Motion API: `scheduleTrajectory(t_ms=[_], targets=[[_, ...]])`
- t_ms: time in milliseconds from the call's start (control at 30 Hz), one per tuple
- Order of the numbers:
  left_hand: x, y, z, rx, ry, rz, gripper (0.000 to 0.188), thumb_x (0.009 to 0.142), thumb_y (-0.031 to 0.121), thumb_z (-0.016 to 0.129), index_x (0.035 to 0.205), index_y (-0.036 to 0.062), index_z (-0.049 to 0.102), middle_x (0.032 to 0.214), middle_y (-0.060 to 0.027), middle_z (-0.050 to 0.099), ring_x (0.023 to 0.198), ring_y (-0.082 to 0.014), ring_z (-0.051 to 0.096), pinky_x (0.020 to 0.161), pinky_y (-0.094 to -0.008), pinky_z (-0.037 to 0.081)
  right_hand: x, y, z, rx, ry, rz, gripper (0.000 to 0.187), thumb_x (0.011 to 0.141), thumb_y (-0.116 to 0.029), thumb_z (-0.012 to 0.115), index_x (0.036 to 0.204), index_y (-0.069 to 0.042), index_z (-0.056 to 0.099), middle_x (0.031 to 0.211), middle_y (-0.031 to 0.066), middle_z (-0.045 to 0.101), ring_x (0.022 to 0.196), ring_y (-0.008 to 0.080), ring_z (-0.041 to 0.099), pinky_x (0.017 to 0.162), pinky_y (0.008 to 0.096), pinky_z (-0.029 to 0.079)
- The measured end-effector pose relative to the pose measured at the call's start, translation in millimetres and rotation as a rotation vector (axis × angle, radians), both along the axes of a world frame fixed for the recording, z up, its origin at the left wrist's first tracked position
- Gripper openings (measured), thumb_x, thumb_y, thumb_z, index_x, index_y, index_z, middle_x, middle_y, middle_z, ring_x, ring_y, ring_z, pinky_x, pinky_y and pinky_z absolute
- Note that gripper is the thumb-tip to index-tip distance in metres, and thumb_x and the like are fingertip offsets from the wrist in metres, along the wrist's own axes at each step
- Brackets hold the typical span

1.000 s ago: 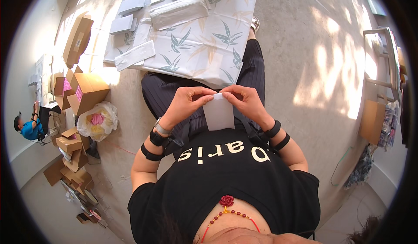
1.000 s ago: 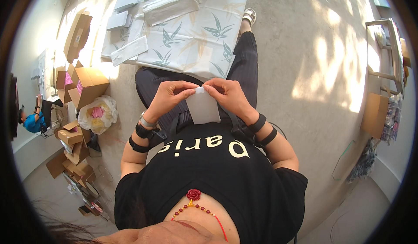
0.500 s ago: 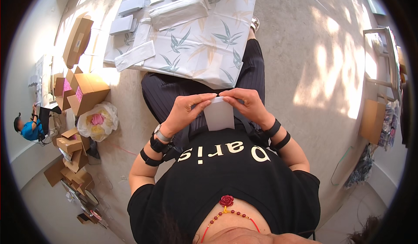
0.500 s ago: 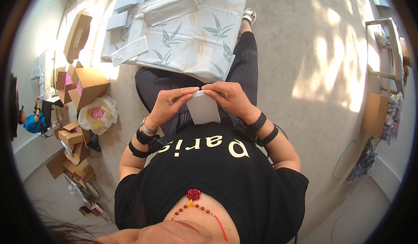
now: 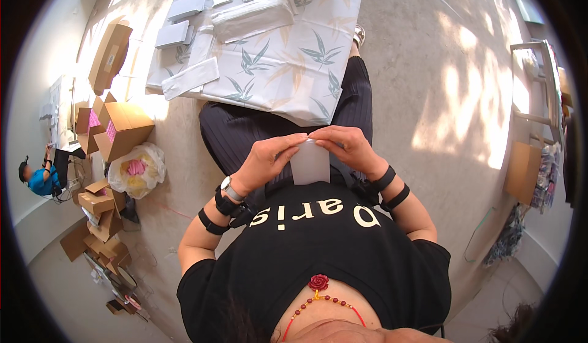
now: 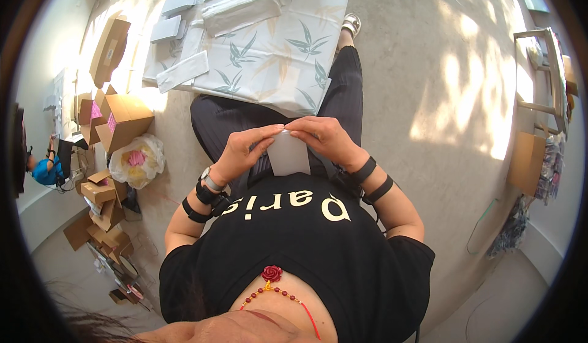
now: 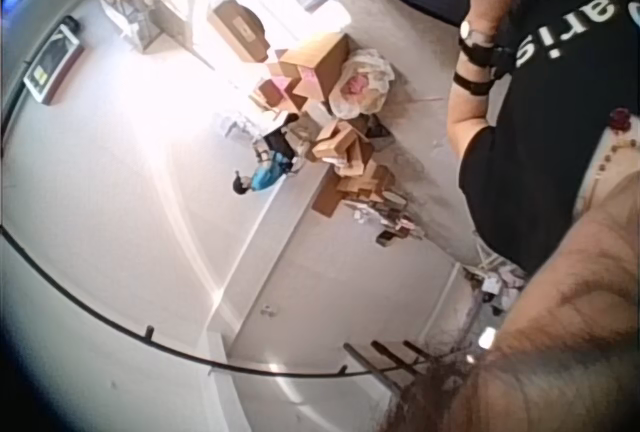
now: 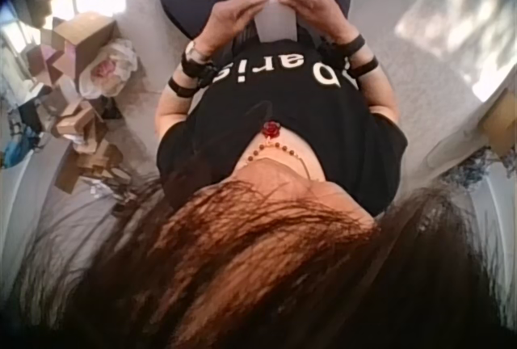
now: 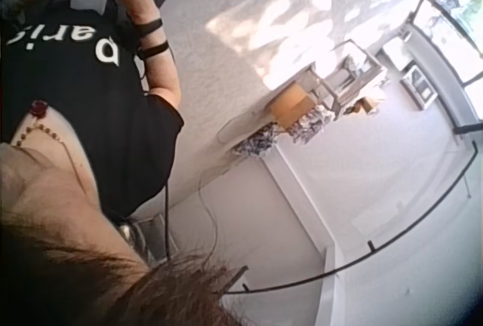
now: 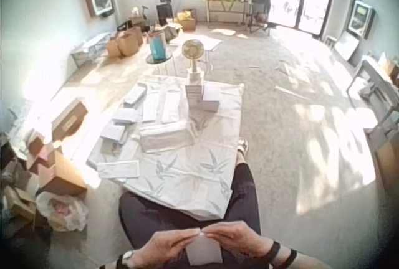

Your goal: Folding white paper or plastic products and placing them into white cardboard boxes while sitting on the floor.

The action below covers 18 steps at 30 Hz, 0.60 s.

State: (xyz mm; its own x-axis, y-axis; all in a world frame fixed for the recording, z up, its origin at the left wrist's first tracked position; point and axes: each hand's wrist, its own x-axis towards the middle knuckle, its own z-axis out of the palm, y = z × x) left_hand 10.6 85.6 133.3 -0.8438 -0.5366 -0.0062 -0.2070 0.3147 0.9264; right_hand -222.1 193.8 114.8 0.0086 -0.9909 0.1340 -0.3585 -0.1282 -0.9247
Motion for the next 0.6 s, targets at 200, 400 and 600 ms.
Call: scheduleTrajectory(t_ms=[200,400,600], targets=[[-6.5,-9.4,-2.9,0.254,-0.039,0.063,0.024,0.099,0.006,0.067,0.121,-0.0002,0.074,0.109,-0.0121,0.079,0.100,-0.0139,0.074,0.087,-0.0261,0.057,-10.1,-11.1,13.3,0.344,-0.005,0.084,0.022,0.097,-0.020,0.073,0.111,-0.003,0.074,0.095,0.0135,0.076,0.084,0.0274,0.074,0.074,0.0337,0.056],[-23.8,-31.4,-52.2,0.482,0.002,0.108,0.023,0.101,0.009,0.066,0.120,-0.0023,0.074,0.101,-0.0045,0.078,0.092,-0.0074,0.067,0.085,-0.0243,0.054,-29.4,-46.8,-2.8,0.402,-0.015,0.136,0.023,0.095,-0.020,0.076,0.106,-0.001,0.070,0.095,0.0108,0.075,0.086,0.0172,0.071,0.076,0.0293,0.052],[-32.9,-54.2,-95.6,0.366,0.048,0.392,0.050,0.098,0.007,0.069,0.146,0.0009,0.056,0.146,-0.0129,0.059,0.124,-0.0183,0.063,0.093,-0.0287,0.056,-83.9,-82.4,-58.8,0.254,-0.099,-0.293,0.031,0.097,-0.020,0.074,0.121,-0.002,0.069,0.096,0.0083,0.073,0.085,0.0177,0.069,0.082,0.0336,0.055]])
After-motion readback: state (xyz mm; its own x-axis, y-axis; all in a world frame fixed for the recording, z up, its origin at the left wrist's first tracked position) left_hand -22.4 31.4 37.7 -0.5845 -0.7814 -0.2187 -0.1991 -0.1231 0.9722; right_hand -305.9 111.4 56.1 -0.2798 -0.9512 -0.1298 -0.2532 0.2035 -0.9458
